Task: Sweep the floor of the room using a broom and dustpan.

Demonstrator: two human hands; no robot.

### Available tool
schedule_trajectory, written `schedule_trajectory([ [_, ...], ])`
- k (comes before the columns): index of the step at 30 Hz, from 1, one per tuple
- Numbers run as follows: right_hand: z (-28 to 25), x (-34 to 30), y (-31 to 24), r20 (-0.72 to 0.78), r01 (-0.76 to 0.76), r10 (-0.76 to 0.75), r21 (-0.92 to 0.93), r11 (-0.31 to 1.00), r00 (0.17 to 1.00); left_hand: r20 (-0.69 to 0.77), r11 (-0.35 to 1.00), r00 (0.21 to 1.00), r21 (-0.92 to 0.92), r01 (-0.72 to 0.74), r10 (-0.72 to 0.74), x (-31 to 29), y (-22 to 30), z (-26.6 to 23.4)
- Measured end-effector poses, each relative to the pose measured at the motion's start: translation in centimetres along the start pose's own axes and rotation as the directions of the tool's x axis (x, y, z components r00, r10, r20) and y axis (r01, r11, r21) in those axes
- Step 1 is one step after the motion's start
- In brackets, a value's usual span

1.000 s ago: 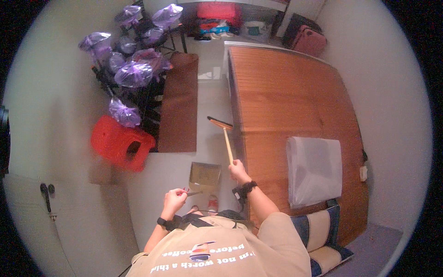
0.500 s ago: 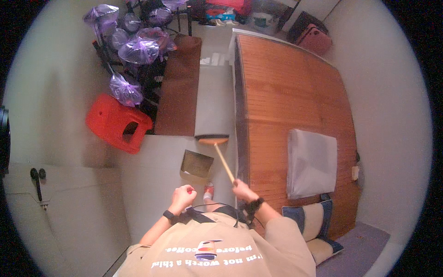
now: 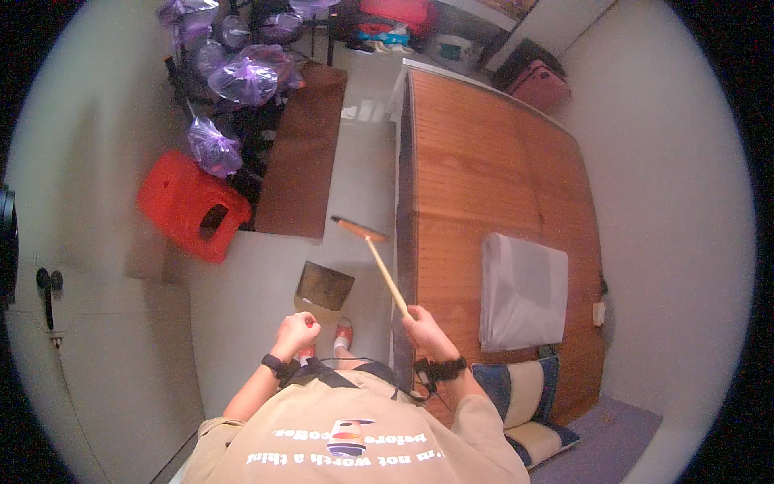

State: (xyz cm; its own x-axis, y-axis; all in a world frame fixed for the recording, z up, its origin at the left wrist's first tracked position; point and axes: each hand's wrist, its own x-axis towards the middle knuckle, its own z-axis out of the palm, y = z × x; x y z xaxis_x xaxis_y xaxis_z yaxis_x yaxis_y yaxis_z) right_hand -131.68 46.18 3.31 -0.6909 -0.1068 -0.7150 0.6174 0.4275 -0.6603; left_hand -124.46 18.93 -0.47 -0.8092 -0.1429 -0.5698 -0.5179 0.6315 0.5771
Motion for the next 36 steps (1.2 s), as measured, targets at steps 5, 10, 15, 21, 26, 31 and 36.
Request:
schedule_trajectory([
  [5, 0.6, 14.0, 0.6, -0.102, 0.112, -0.122, -0.097, 0.989, 0.987, 0.000, 0.997, 0.998, -0.046, 0.066, -0.066, 0.2, -0.7, 0.3],
  [10, 0.0, 23.0, 3.0, -0.265, -0.065, -0.008, -0.265, 0.962, 0.964, -0.004, 0.996, 0.998, -0.064, 0.057, -0.057, 0.3, -0.9, 0.7],
  [15, 1.5, 23.0, 6.1, -0.256, -0.129, 0.066, -0.240, 0.962, 0.964, -0.076, 0.996, 0.996, -0.076, 0.047, -0.053, 0.2, -0.3, 0.5],
  [21, 3.1, 16.0, 12.6, -0.223, -0.262, 0.181, -0.422, 0.868, 0.958, -0.035, 0.999, 0.999, -0.037, 0.027, -0.028, 0.7, -0.5, 0.4],
  [26, 5.2, 7.4, 12.7, -0.139, -0.352, 0.327, -0.232, 0.907, 0.935, 0.011, 0.999, 0.999, -0.017, 0.035, -0.035, 0.4, -0.4, 0.2],
  [31, 7.2, 0.3, 9.3, 0.052, -0.353, 0.349, 0.126, 0.927, 0.936, 0.037, 1.000, 0.999, 0.015, -0.012, 0.011, -0.1, -0.2, -0.3],
  [36, 9.3, -3.7, 8.5, 0.076, -0.347, 0.341, 0.334, 0.877, 0.937, 0.088, 0.989, 0.992, -0.131, -0.074, 0.086, -0.4, -2.5, -0.5],
])
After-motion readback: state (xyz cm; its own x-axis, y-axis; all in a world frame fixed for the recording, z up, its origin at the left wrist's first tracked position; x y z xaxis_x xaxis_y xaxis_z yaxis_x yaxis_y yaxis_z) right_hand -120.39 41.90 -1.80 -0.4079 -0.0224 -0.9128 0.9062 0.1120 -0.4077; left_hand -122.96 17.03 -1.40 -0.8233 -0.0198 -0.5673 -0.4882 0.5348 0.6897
